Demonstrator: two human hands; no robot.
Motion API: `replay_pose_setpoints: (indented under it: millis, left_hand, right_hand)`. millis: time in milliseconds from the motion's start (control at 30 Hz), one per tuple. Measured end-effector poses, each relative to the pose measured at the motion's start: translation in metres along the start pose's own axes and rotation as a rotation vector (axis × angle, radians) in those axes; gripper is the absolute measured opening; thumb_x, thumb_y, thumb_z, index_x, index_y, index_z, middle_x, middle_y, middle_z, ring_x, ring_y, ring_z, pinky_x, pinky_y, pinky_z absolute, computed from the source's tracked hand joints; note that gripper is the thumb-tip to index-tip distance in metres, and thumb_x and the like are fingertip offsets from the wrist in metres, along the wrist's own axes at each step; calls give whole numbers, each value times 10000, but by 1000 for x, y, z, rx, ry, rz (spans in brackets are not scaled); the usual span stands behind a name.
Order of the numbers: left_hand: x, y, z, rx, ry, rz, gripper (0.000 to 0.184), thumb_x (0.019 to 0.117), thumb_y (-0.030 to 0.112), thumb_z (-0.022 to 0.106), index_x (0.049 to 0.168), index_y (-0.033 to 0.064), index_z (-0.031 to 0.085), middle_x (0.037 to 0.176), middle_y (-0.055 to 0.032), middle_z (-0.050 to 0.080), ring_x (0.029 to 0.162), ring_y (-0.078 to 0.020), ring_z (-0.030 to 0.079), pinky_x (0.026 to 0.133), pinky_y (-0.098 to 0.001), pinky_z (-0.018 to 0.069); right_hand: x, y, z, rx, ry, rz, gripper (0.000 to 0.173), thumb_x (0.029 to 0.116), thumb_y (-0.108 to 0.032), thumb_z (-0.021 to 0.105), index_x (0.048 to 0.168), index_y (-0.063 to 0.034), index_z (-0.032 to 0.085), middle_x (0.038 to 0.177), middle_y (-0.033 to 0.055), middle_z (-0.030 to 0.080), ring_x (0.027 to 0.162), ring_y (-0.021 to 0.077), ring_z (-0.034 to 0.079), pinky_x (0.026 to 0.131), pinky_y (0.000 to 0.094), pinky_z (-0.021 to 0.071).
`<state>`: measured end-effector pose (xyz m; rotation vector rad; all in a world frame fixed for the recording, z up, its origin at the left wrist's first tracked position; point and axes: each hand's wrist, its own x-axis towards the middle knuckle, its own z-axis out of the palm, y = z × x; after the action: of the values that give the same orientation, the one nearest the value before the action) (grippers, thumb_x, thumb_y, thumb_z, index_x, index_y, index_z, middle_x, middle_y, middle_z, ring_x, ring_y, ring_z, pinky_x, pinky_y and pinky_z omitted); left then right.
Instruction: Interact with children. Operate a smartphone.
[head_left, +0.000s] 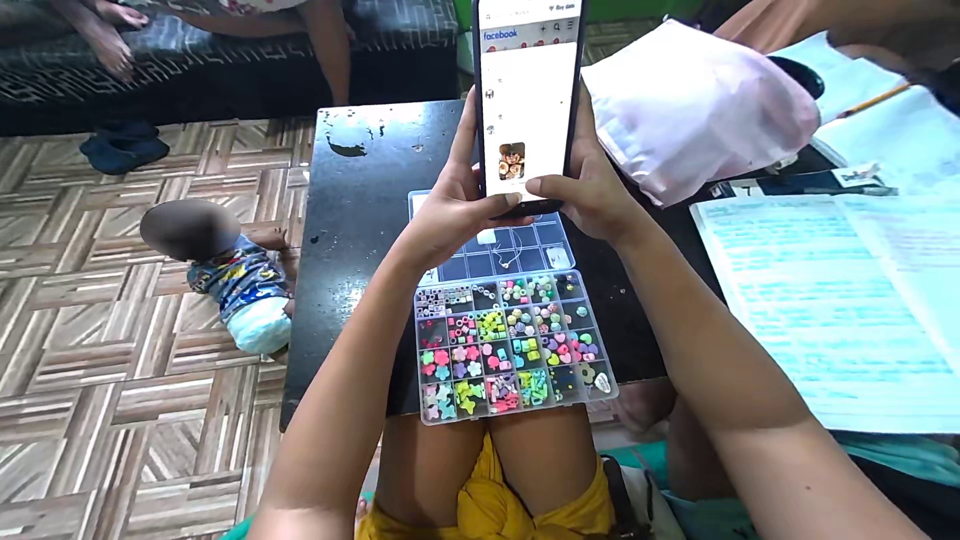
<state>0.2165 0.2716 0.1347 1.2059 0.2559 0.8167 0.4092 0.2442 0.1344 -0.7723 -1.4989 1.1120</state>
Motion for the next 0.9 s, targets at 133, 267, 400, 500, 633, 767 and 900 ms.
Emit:
replay_pose_setpoints:
  millis: [133,267,400,500,633,767,900]
  left_hand:
    - [0,1,0,-1,9,-9,1073,919,-170,533,1600,339,-122,1372,-134,564,1088,-304,706,872,-493,630]
    - [0,1,-1,14,5,0,1063,925,-157,541,1602,330,-118,1367,-128,566,1089,-297,706,866,-494,633]
    - [0,1,-1,15,3,-1,1045,927,-151,544,1606,323,-92,1344,-132,586,1068,-297,713,859,-477,637]
    - [-1,2,-1,3,-4,-9,1037,939,-142,541,1605,335,-95,1329,-124,601,1074,-293,714,870,-481,635]
    - [0,1,-1,-4,5,3,1010,953,-139,522,1608,338,-79,1335,-136,599,1072,-307,715,866,-500,634]
    - [0,0,0,2,28,12,968,978,-111,527,1611,324,-61,1319,-132,610,1061,-299,720,853,-490,639]
    - [1,-2,1,27,76,29,899,1019,-57,512,1619,319,-42,1273,-143,633,1027,-301,731,824,-490,647]
  right_hand:
    - [0,0,2,23,17,3,1070,842,47,621,1590,-114,-126,1480,60,441,1278,114,580,1029,305,552]
    - [0,1,2,34,16,-9,1064,842,66,613,1590,-111,-122,1475,61,446,1279,119,582,1033,309,552]
    - [0,2,1,14,10,-10,1056,842,34,625,1584,-118,-111,1441,45,475,1252,113,599,1018,311,561]
    - [0,1,1,22,-3,-6,1044,858,32,619,1574,-122,-125,1391,21,500,1196,92,628,989,298,576]
    - [0,1,1,41,-11,-4,1038,857,38,616,1576,-134,-113,1389,23,511,1186,105,639,982,310,583]
    - [0,0,2,38,-2,2,1030,855,53,597,1577,-133,-114,1385,23,510,1179,101,641,972,302,587]
    - [0,1,4,42,4,-6,1021,858,63,582,1582,-136,-109,1408,33,488,1206,108,623,988,308,577]
